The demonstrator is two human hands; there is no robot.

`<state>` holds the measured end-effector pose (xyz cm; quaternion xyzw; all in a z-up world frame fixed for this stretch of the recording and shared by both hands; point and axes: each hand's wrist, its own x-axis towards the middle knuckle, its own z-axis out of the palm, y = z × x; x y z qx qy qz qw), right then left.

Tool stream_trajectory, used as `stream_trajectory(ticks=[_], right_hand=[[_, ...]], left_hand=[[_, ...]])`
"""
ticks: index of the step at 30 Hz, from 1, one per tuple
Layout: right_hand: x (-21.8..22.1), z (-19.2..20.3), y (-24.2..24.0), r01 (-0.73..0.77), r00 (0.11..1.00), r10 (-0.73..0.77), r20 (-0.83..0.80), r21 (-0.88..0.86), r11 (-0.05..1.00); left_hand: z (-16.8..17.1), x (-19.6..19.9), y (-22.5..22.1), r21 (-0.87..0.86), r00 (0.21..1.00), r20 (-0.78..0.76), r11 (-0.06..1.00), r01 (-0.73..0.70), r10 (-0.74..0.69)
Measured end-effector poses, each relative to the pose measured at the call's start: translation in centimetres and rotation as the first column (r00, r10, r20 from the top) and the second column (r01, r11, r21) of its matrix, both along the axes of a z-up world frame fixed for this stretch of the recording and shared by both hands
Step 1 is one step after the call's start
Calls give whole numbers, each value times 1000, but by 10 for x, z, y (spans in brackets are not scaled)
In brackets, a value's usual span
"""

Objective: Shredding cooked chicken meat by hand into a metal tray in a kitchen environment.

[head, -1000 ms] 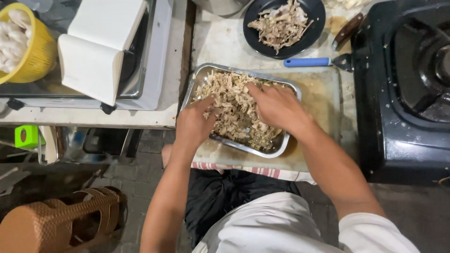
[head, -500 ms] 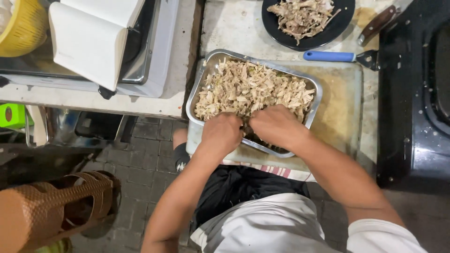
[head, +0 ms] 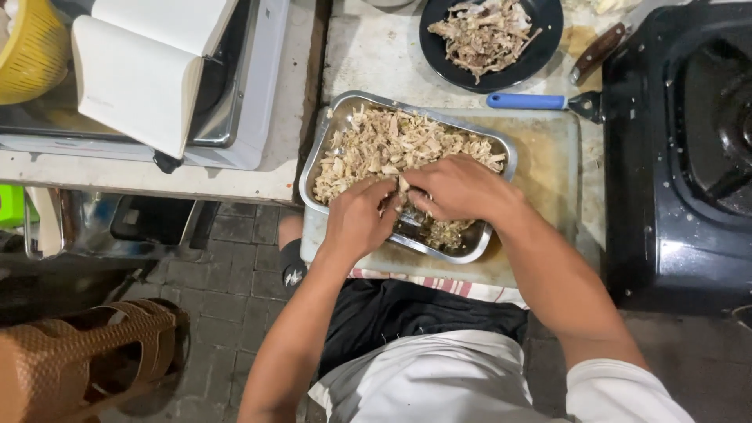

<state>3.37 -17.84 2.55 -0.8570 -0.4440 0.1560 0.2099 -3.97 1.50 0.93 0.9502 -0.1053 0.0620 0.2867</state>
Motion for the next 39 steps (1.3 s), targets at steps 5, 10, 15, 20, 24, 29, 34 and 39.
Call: stream_trajectory(ticks=[5,10,15,20,24,29,34,39], right_hand=[[11,-35,-13,-6,991,-22,128,210,978],[9,-6,-8,56,998,-56,-5,102,993],[12,-8,-20,70,998,-70,4,-147,987],[8,25,-34,100,994,-108,-36,-178,979],[6,53,-34,140,987,-152,-45,-199,970],[8,25,-43,181,983,-175,61,-127,975],[11,16,-44,203,978,-209,1,-235,951],[12,16,-43,207,978,-210,10,-200,958]], left_hand=[[-18,6,-9,65,957,285,997,46,-63],[-44,14,-7,119,854,518,993,-16,-48],[-31,13,-4,33,939,341,999,41,-50],[4,10,3,116,969,218,989,94,-118],[20,4,-13,292,950,280,955,50,-135],[10,-17,-55,168,989,9,975,143,-147],[4,-21,-89,305,889,-457,940,151,5],[-17,-20,-91,333,954,-300,938,94,11]])
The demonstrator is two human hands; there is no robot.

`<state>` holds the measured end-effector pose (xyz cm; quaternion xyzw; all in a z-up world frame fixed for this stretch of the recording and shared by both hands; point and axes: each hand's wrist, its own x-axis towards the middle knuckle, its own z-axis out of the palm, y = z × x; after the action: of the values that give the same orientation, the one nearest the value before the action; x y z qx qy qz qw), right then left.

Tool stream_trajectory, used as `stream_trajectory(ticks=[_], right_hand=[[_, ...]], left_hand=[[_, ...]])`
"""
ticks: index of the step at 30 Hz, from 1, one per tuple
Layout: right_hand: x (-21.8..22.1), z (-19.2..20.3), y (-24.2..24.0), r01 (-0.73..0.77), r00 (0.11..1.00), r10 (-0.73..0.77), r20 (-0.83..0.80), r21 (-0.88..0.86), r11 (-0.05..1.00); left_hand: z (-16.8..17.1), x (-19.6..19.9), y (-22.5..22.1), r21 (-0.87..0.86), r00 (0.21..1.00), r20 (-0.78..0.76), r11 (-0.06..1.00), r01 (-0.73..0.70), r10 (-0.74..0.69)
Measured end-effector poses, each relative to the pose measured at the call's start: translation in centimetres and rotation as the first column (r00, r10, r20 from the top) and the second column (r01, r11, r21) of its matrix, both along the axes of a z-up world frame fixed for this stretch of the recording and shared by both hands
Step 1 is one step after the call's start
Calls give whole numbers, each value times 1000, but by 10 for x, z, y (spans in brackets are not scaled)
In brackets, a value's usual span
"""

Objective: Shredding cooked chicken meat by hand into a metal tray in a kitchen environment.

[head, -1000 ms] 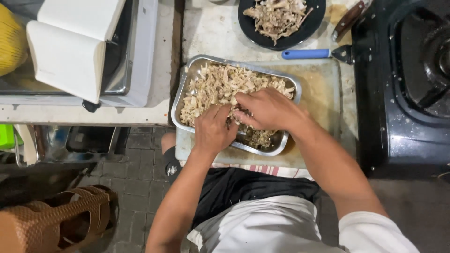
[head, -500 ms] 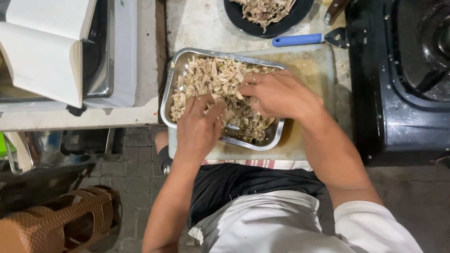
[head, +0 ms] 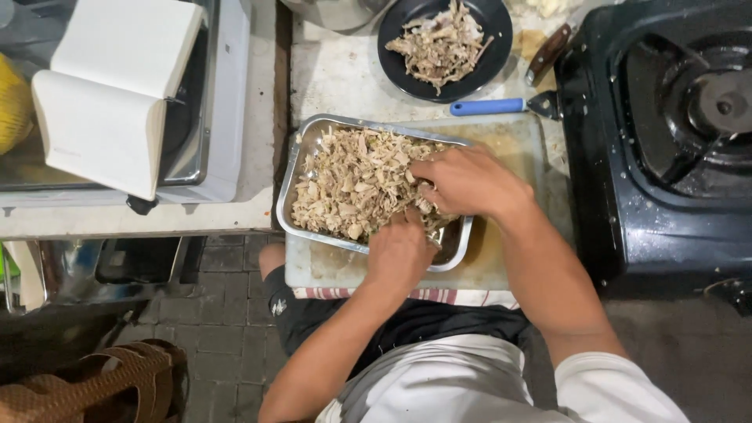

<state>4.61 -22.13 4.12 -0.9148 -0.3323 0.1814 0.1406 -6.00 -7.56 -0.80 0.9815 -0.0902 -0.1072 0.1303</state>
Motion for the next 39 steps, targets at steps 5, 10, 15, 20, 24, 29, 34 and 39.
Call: stream_trajectory(ticks=[5,10,15,20,24,29,34,39], right_hand=[[5,-22,-2,-7,993,-6,117,115,993],[-3,12,17,-101,993,82,85,247,964],[-10,-36,34,-169,912,101,398,139,976],[-11,-52,37,-143,875,36,483,185,972],[-8,-48,34,-124,877,30,479,165,978],[-1,-66,33,-149,892,18,452,256,955],[-10,-36,33,-186,926,131,354,126,974],[-12,-18,29,-179,972,172,160,30,983]], left_hand=[[4,16,47,-231,996,13,969,-82,88],[27,21,81,-366,957,269,930,-4,110],[7,25,86,-132,846,526,975,180,-85],[32,33,83,39,891,426,987,155,-157],[22,47,96,65,894,369,966,249,-255],[51,49,101,-54,947,157,955,292,-281],[58,60,110,82,871,91,875,477,-483],[58,72,114,446,652,95,617,648,-753]])
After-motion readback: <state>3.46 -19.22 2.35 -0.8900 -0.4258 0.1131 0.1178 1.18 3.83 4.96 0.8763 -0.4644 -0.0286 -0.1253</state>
